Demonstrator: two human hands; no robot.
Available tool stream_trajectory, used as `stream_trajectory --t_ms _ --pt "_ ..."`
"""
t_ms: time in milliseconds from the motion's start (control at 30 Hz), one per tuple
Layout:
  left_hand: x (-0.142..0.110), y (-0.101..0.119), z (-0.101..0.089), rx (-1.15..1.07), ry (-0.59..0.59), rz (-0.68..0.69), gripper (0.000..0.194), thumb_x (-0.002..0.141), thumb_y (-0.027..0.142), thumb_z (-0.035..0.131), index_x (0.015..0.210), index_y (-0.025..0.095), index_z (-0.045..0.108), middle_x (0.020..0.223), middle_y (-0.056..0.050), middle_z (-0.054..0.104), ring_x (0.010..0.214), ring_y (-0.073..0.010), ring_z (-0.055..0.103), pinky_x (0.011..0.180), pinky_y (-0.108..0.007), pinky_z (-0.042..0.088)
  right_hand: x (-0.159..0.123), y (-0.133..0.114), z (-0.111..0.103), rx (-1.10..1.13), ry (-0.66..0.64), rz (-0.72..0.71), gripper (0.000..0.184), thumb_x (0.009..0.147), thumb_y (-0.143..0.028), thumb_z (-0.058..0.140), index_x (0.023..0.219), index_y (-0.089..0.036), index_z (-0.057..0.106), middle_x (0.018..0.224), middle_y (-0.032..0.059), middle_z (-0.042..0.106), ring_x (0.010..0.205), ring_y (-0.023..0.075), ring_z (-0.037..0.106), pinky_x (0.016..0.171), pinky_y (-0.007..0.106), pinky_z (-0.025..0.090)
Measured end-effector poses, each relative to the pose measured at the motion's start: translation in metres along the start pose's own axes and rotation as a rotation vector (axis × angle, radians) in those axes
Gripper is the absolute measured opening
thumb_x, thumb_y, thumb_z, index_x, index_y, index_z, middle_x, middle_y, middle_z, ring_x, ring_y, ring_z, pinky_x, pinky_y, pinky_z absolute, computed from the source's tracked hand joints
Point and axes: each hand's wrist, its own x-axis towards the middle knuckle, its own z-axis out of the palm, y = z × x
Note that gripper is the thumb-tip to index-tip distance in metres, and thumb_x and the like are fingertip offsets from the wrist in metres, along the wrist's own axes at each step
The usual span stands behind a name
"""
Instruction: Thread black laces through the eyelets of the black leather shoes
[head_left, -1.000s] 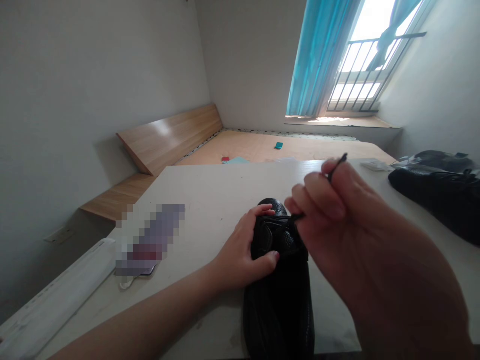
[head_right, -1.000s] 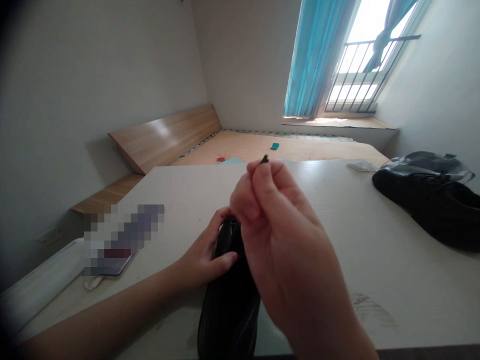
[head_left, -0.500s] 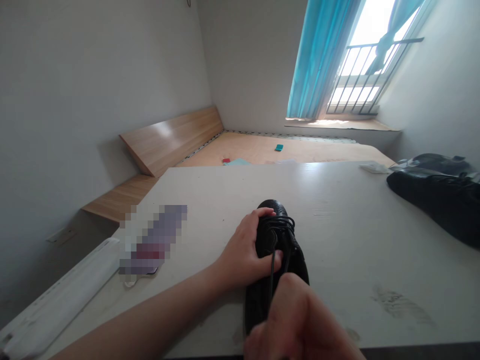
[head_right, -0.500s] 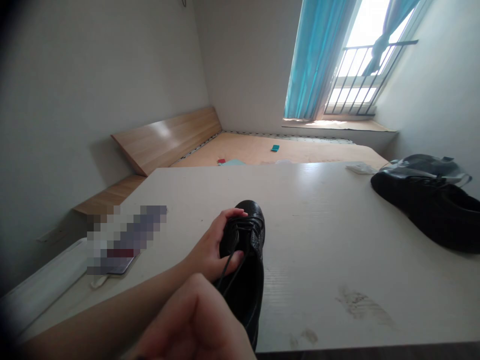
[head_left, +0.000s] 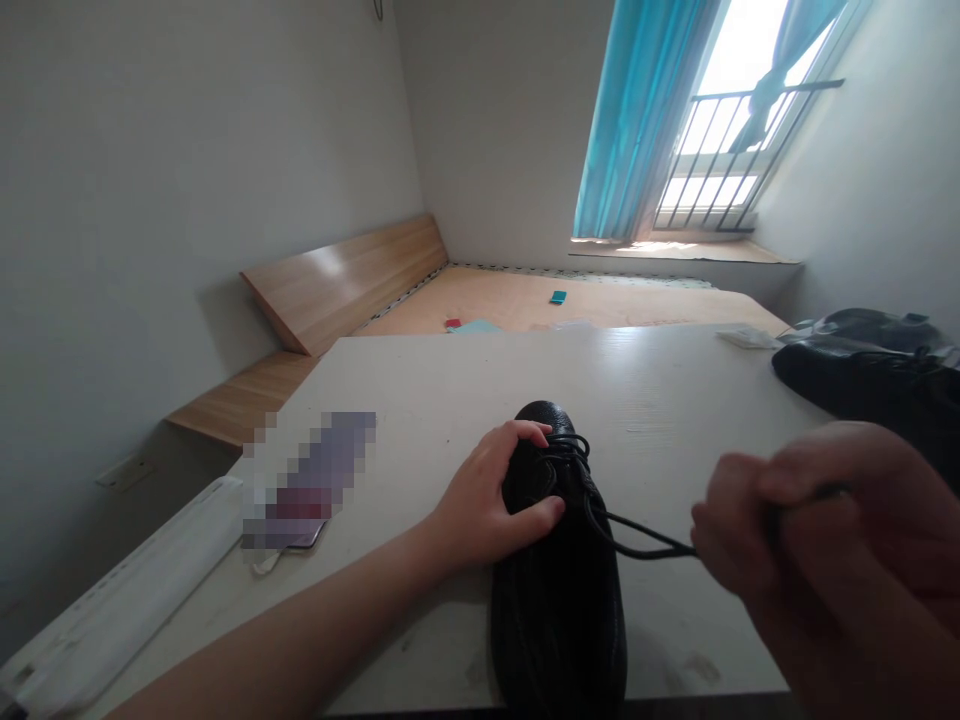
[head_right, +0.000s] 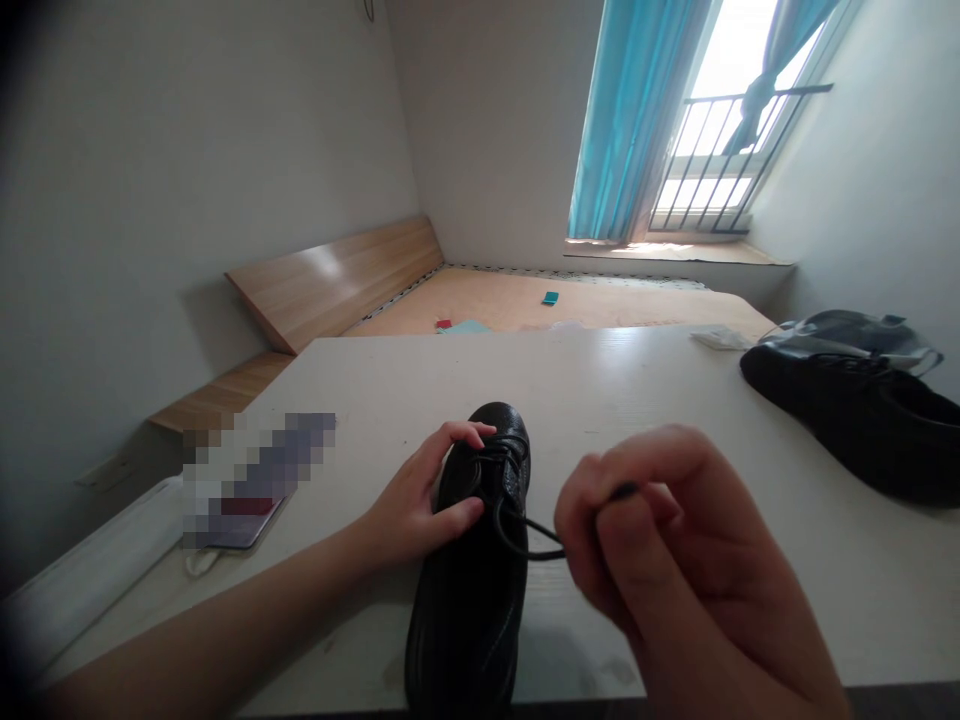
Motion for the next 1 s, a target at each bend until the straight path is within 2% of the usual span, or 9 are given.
stream_trajectory --t_ms 100,167,233,400,600,667,767,900,1000 --pt "0.004 0.000 -0.004 -0.094 -0.011 -0.018 0.031 0.088 0.039 0.056 0.113 0.022 0.054 0.131 -0.009 0.060 0.122 -0.0249 0.055 0.107 -0.044 0.040 0.015 0.008 -0.003 -0.248 0.026 0.036 0.009 0.095 -0.032 0.053 0.090 -0.025 0.054 0.077 0.0012 0.062 0.066 0.0137 0.059 0.054 0.022 0.047" --pt "0.009 -0.001 -0.005 -0.125 0.014 -0.059 0.025 0.094 0.037 0.047 0.108 0.020 0.059 0.126 -0.008 0.064 0.119 -0.0227 0.058 0.106 -0.043 0.042 0.025 0.014 0.001 -0.430 -0.094 0.073 0.013 0.096 -0.033 0.050 0.088 -0.023 0.054 0.069 -0.0004 0.060 0.060 0.0135 0.056 0.052 0.024 0.043" --pt "0.015 -0.004 -0.006 -0.107 0.042 -0.085 0.019 0.094 0.032 0.049 0.098 0.019 0.062 0.120 -0.008 0.067 0.114 -0.0210 0.061 0.104 -0.040 0.044 0.034 0.020 0.006 -0.532 -0.218 0.133 0.017 0.097 -0.032 0.046 0.086 -0.021 0.054 0.066 -0.0013 0.058 0.057 0.0133 0.053 0.052 0.025 0.041" --pt "0.026 -0.009 -0.008 -0.053 0.036 -0.084 0.016 0.089 0.032 0.059 0.083 0.017 0.062 0.113 -0.008 0.068 0.109 -0.0199 0.063 0.099 -0.038 0.048 0.058 0.029 0.017 -0.652 -0.400 0.245 0.023 0.097 -0.031 0.042 0.092 -0.021 0.062 0.082 0.0027 0.069 0.076 0.0179 0.062 0.063 0.028 0.042" --pt "0.024 -0.008 -0.008 0.120 0.060 0.052 0.015 0.093 0.030 0.054 0.086 0.019 0.061 0.101 -0.005 0.065 0.100 -0.0183 0.061 0.092 -0.034 0.048 0.087 0.026 0.018 -0.738 -0.637 0.306 0.026 0.088 -0.036 0.054 0.075 -0.019 0.069 0.065 0.0018 0.064 0.058 0.0138 0.051 0.053 0.027 0.032" --pt "0.022 -0.007 -0.006 0.188 0.067 0.079 0.014 0.094 0.028 0.051 0.087 0.020 0.058 0.099 -0.004 0.063 0.099 -0.0188 0.060 0.093 -0.035 0.047 0.090 0.027 0.019 -0.736 -0.648 0.302 0.024 0.086 -0.035 0.054 0.073 -0.020 0.068 0.062 0.0003 0.062 0.056 0.0127 0.048 0.052 0.026 0.030" --pt "0.020 -0.005 -0.004 0.274 0.046 0.089 0.014 0.096 0.027 0.044 0.088 0.020 0.053 0.102 -0.006 0.060 0.101 -0.0206 0.058 0.093 -0.036 0.047 0.086 0.030 0.020 -0.743 -0.579 0.267 0.020 0.086 -0.032 0.052 0.075 -0.020 0.064 0.066 -0.0002 0.063 0.059 0.0129 0.049 0.054 0.026 0.031" --pt "0.017 -0.001 -0.005 0.321 0.042 0.002 0.016 0.097 0.026 0.035 0.090 0.020 0.047 0.104 -0.009 0.055 0.103 -0.0227 0.056 0.093 -0.039 0.046 0.069 0.037 0.015 -0.707 -0.435 0.277 0.018 0.088 -0.033 0.048 0.079 -0.020 0.057 0.073 0.0007 0.064 0.064 0.0141 0.052 0.058 0.026 0.033" --pt "0.014 0.002 -0.009 0.308 -0.008 -0.068 0.019 0.098 0.027 0.031 0.087 0.020 0.046 0.105 -0.010 0.052 0.102 -0.0229 0.054 0.096 -0.042 0.045 0.055 0.043 0.010 -0.612 -0.408 0.335 0.022 0.089 -0.038 0.046 0.077 -0.021 0.053 0.066 -0.0002 0.061 0.058 0.0131 0.048 0.055 0.025 0.033"
